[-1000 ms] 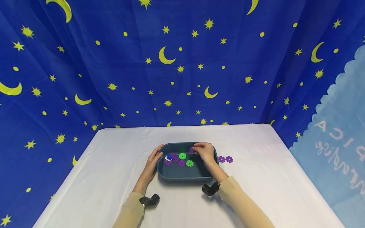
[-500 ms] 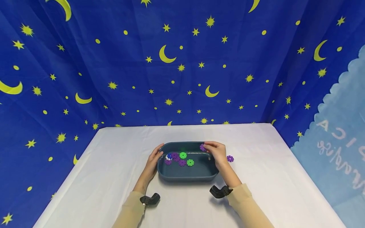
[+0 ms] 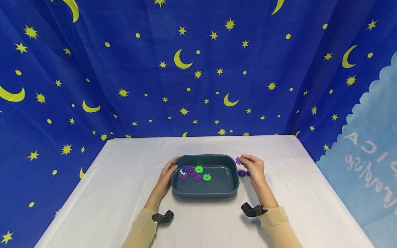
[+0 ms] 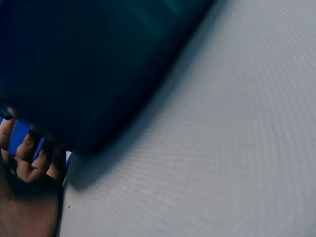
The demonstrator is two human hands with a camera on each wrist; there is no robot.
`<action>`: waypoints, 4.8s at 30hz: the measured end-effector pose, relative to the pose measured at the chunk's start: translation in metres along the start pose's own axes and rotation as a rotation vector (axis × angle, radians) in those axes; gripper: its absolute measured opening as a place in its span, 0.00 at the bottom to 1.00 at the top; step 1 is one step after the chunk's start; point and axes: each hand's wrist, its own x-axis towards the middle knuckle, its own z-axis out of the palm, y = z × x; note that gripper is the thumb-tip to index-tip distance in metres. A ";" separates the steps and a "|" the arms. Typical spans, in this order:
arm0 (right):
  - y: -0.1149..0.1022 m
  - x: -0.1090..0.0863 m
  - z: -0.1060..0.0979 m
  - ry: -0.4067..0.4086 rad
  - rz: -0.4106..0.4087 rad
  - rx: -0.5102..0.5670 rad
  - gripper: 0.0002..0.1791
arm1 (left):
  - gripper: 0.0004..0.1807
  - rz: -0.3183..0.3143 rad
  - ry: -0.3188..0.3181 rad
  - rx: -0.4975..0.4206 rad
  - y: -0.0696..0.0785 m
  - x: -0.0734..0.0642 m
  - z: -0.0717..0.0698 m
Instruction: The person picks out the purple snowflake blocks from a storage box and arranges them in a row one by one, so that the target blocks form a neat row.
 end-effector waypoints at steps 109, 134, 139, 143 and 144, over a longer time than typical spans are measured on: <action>-0.014 -0.015 0.054 -0.047 -0.026 0.032 0.05 | 0.25 0.013 -0.017 -0.008 0.002 0.000 0.000; 0.033 -0.016 0.101 -0.371 0.065 -0.300 0.13 | 0.25 -0.007 0.000 -0.004 0.003 -0.002 -0.002; 0.035 -0.015 0.100 -0.347 0.064 -0.368 0.13 | 0.25 -0.003 -0.011 -0.013 0.002 -0.002 -0.003; 0.035 -0.014 0.100 -0.288 0.073 -0.386 0.14 | 0.25 -0.001 -0.016 -0.010 0.002 -0.002 -0.002; 0.034 -0.014 0.100 -0.272 0.072 -0.389 0.14 | 0.25 0.001 -0.016 -0.009 0.002 -0.001 -0.001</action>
